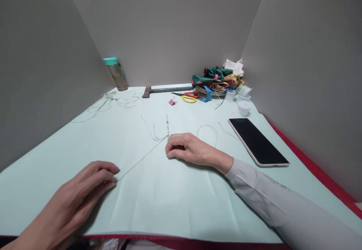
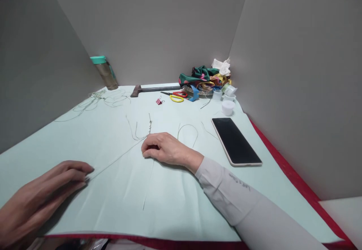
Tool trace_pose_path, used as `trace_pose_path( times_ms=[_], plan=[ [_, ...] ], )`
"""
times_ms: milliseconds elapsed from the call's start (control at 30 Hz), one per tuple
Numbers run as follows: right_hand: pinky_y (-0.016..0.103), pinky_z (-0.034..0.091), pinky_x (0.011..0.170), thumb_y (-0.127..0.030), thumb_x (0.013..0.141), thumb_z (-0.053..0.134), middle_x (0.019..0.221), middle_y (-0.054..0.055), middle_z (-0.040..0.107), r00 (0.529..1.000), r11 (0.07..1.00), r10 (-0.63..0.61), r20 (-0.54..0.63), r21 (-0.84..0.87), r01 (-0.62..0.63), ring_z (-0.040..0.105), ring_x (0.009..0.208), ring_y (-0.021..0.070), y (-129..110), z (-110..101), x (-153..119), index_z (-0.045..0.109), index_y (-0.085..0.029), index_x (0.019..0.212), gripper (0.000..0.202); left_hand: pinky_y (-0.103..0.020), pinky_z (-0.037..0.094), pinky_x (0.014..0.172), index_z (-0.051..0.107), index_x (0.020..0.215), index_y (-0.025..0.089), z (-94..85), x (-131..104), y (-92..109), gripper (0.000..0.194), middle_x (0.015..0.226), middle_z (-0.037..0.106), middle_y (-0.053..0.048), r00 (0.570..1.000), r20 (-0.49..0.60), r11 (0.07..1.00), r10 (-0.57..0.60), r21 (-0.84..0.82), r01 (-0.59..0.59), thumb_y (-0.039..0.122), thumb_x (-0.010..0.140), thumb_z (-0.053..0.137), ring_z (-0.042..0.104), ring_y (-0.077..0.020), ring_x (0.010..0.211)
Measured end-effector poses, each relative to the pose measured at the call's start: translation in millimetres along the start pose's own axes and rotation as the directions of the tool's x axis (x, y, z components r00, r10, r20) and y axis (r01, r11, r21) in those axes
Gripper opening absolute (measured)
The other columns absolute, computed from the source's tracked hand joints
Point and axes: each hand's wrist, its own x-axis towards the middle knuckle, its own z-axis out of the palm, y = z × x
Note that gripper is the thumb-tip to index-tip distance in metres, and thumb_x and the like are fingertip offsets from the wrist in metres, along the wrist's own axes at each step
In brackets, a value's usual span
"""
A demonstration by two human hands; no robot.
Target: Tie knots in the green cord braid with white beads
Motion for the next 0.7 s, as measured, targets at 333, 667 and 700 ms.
trace_pose_path(
  times_ms=[333, 667, 700],
  plan=[
    [0.051, 0.069, 0.103, -0.044, 0.113, 0.079, 0.143, 0.011, 0.076, 1.000, 0.999, 0.009, -0.011, -0.043, -0.009, 0.078, 0.120, 0.0285, -1.9, -2.2, -0.3, 0.074, -0.020, 0.143, 0.039, -0.034, 0.066, 0.095, 0.074, 0.130, 0.039, -7.2, -35.7, -20.2, 0.038, 0.133, 0.085, -0.004, 0.962, -0.002, 0.962, 0.274, 0.002, -0.274, 0.016, 0.110, 0.051, 0.078, -0.0286, 0.121],
    [0.052, 0.069, 0.104, -0.044, 0.113, 0.079, 0.145, 0.012, 0.075, 1.000, 0.997, 0.003, -0.005, -0.082, -0.004, 0.078, 0.122, 0.0293, -3.8, -2.0, 2.2, 0.073, -0.020, 0.145, 0.041, -0.050, 0.065, 0.118, 0.058, 0.175, 0.040, -10.6, -28.1, -18.1, 0.076, 0.167, 0.075, -0.005, 0.884, 0.131, 0.889, 0.448, 0.038, -0.456, 0.015, 0.104, 0.054, 0.075, -0.0357, 0.144],
    [0.052, 0.069, 0.104, -0.044, 0.113, 0.079, 0.145, 0.012, 0.075, 1.000, 0.997, 0.001, -0.004, -0.083, -0.001, 0.078, 0.122, 0.0294, -3.3, -2.1, 2.3, 0.073, -0.020, 0.145, 0.041, -0.051, 0.066, 0.117, 0.057, 0.176, 0.041, -10.3, -28.3, -17.7, 0.076, 0.167, 0.076, -0.005, 0.886, 0.127, 0.890, 0.447, 0.034, -0.454, 0.015, 0.104, 0.053, 0.075, -0.0361, 0.145]
  ],
)
